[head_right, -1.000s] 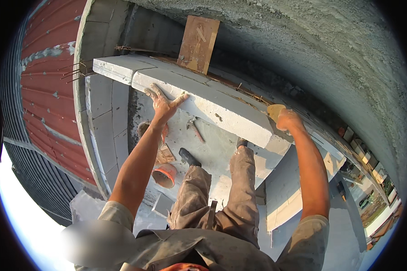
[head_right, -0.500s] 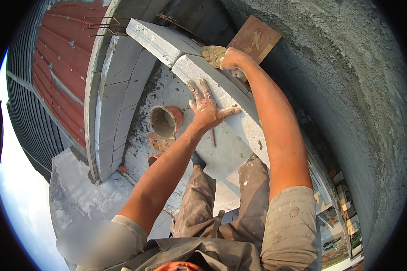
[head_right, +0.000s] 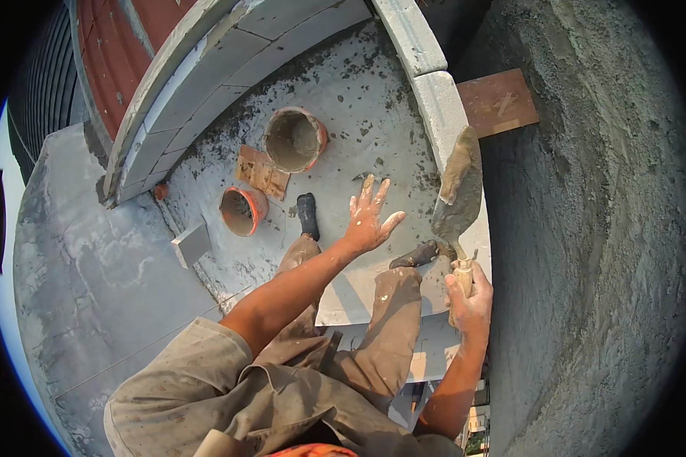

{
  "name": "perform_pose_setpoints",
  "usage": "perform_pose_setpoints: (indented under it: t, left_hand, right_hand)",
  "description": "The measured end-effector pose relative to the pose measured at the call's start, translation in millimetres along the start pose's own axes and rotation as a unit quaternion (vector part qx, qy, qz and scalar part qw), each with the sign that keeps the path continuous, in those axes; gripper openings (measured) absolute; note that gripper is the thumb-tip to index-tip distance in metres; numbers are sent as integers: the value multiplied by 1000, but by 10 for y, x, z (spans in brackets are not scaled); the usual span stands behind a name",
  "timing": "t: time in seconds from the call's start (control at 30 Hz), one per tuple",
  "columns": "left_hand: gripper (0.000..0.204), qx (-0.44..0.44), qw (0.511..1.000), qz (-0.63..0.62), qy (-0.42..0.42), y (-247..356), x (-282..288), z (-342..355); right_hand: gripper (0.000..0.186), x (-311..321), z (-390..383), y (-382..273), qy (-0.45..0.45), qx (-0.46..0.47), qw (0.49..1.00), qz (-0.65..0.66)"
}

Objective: Laying and securing lightweight concrete blocks with mortar using a trowel and hammer.

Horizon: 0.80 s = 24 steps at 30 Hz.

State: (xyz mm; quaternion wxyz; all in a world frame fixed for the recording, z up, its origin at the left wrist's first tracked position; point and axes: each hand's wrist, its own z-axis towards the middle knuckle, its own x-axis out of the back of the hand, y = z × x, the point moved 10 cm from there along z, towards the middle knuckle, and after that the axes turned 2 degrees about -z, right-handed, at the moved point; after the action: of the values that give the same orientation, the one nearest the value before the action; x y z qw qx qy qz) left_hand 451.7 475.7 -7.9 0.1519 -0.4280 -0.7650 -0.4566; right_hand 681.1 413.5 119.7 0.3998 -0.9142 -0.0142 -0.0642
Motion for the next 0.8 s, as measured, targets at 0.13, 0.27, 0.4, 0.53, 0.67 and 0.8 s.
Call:
perform_pose_setpoints:
  t: [0.13, 0.27, 0.4, 0.53, 0.67, 0.8]
  left_hand:
    - [80, 205, 958, 131, -151, -1757, 302, -1434]
    - [78, 249, 944, 130, -170, -2357, 552, -2260]
    - [70, 277, 948, 124, -96, -2528, 802, -2219]
    - [66, 269, 958, 90, -36, -2635, 998, -2287]
    - [64, 264, 961, 75, -15, -2757, 1062, -2260]
    - [66, 261, 959, 61, -97, -2713, 975, -1931]
  right_hand:
    - [38, -234, -467, 1333, -28, -226, 971, -70]
    - [22, 302, -589, 2509, -33, -384, 867, -315]
    - [22, 16, 134, 2009, 31, -396, 868, -298]
    - [29, -673, 1559, 1147, 24, -184, 926, -328]
    - [33, -1383, 2775, -281, 65, -89, 946, -305]
    - [39, -1440, 2924, -1359, 224, 167, 868, -412]
